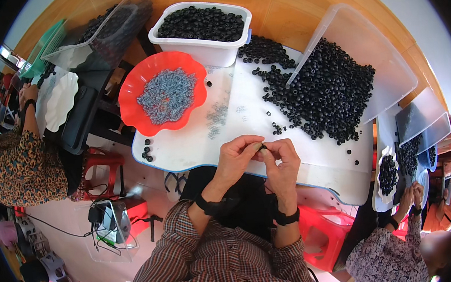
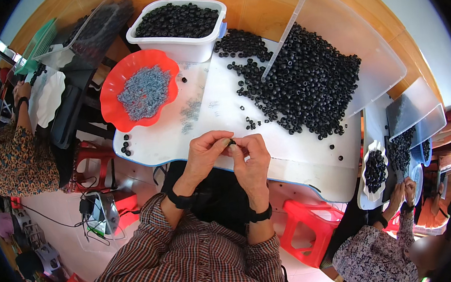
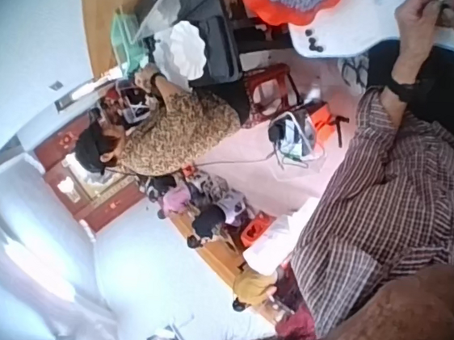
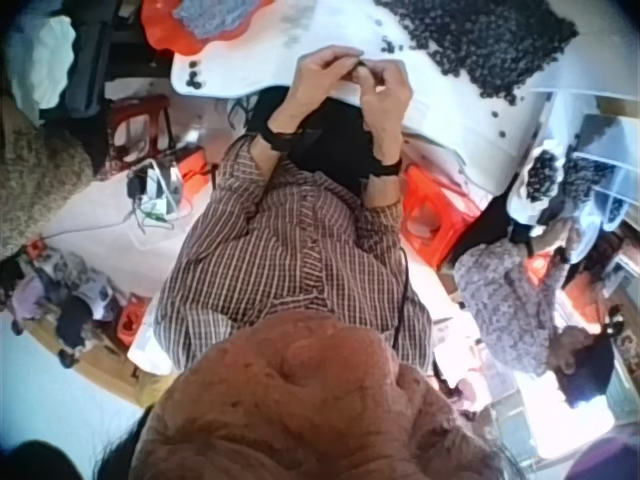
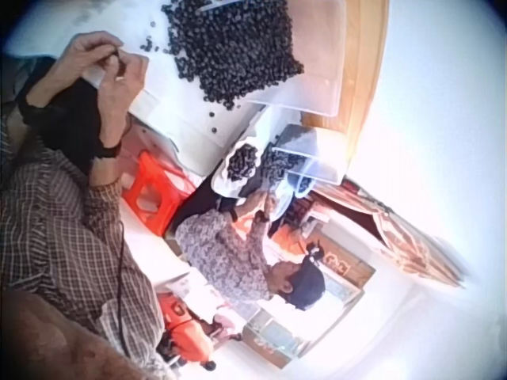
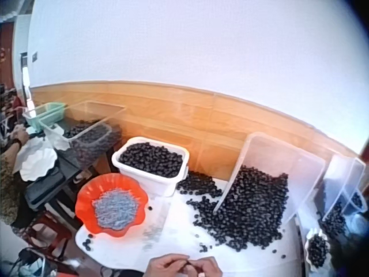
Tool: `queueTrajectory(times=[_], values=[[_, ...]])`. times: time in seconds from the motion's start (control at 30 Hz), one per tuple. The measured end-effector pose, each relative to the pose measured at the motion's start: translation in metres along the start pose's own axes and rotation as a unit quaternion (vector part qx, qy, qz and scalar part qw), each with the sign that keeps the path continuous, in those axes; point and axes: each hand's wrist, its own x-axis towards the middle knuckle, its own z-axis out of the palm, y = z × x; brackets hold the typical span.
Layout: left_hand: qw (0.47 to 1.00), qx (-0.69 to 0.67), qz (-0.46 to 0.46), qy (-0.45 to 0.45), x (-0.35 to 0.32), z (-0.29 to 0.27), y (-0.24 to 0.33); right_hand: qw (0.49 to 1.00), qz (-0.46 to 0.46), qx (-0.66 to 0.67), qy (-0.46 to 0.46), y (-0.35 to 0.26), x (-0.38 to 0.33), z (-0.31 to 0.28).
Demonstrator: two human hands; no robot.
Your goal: The recorder and other workers are sorting and inspecting small black rubber rings or gaskets from plastic bins into sorting trays.
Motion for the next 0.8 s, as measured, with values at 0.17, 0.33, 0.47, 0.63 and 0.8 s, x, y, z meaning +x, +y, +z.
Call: queueTrajectory(times=[0.17, 0.33, 0.47, 0.63, 0.8], values=[[1.0, 0.009, -0.01, 0.002, -0.0003, -0.0017, -0.0005, 1.0, -0.002, -0.006, 0.003, 0.0001, -0.0003, 0.0015], [1.0, 0.015, -0.022, 0.011, -0.0003, 0.0001, 0.0028, 1.0, -0.007, -0.023, 0.004, 0.0011, -0.0008, 0.0027], [0.999, 0.025, -0.037, 0.005, 0.001, -0.0014, 0.0033, 1.0, -0.003, -0.025, 0.01, 0.0047, -0.0024, 0.0036], [0.998, 0.032, -0.051, -0.008, 0.0024, -0.0014, 0.0062, 0.998, -0.015, -0.062, 0.013, 0.0035, -0.002, 0.0045], [0.998, 0.011, -0.057, -0.012, 0.0029, 0.0011, 0.0073, 0.995, -0.024, -0.101, 0.013, 0.0033, -0.0028, 0.0063]])
